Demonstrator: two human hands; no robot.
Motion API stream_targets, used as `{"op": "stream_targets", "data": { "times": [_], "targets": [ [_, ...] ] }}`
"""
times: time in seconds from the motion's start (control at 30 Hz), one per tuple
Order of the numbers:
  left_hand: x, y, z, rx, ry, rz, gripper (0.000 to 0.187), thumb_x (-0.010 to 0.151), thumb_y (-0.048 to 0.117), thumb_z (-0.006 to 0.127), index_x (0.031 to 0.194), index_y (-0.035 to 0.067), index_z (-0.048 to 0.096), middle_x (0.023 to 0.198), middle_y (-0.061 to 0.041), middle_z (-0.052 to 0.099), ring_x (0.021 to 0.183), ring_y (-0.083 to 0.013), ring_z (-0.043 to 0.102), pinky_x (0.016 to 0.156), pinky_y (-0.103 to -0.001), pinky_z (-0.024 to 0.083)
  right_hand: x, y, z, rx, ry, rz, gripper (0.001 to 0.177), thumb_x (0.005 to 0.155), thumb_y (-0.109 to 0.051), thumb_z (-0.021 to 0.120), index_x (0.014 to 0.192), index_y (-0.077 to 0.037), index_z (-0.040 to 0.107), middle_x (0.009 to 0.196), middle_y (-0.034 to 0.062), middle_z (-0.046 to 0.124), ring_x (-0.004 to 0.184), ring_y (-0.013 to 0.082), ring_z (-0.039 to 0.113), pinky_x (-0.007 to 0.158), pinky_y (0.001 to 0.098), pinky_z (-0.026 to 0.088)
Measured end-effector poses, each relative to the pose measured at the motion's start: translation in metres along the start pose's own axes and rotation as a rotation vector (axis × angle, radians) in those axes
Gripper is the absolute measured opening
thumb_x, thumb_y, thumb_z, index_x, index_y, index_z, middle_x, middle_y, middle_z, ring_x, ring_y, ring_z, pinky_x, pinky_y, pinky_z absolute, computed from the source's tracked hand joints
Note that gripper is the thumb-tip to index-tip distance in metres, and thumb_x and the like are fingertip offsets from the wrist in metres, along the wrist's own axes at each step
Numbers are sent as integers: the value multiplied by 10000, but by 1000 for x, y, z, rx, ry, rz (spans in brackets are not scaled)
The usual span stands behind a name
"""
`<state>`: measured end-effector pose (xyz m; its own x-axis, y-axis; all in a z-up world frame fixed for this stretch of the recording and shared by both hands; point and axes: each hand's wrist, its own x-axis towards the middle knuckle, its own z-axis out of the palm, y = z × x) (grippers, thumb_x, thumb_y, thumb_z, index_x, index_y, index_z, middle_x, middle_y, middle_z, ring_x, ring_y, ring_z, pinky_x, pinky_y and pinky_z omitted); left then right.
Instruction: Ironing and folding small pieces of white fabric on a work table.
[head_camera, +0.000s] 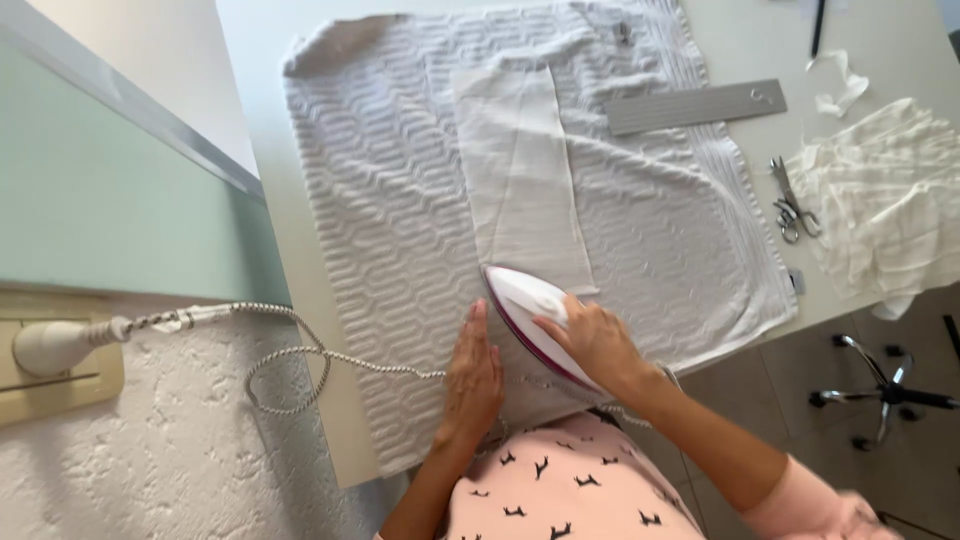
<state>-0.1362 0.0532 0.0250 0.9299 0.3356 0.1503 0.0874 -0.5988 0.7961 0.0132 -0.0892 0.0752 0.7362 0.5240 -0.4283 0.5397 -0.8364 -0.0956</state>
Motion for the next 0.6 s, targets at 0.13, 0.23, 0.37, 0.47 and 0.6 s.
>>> {"op": "stream_targets", "data": {
  "times": [0.13,0.23,0.37,0.47,0.6],
  "targets": [
    [10,-2,11,43,-97,-16,601,1031,124,354,1585,-48,199,1572,-290,369,1459,-418,360,1222,-508,228,-20,10,-6,71,-25,139,638,977,-713,394,974,-101,571,792,234,716,808,408,761,690,492,613],
    [5,-15,31,180,-122,101,617,1026,160,360,1586,-49,206,1612,-226,352,1496,-354,321,1233,-481,178,-22,4,-7,75,-22,202,627,973,-703,398,988,-98,564,807,240,722,829,425,755,719,514,614],
    [6,-12,32,307,-129,137,650,1032,220,371,1599,-32,180,1632,-191,331,1511,-323,299,1248,-475,140,-35,23,-15,163,-8,274,643,976,-718,414,999,-105,603,805,240,733,808,407,766,681,505,630],
    [5,-11,29,339,-151,144,657,1030,227,387,1597,-33,180,1646,-176,313,1514,-326,289,1240,-494,148,-24,44,-5,127,34,302,637,962,-709,420,988,-91,574,806,268,721,808,443,751,681,535,608],
    [4,-8,28,352,-186,129,640,1046,247,369,1592,-26,177,1643,-170,316,1533,-308,247,1255,-470,91,-23,46,-12,150,61,304,608,976,-672,438,953,-81,579,799,288,716,806,461,745,691,552,601]
  ]
}}
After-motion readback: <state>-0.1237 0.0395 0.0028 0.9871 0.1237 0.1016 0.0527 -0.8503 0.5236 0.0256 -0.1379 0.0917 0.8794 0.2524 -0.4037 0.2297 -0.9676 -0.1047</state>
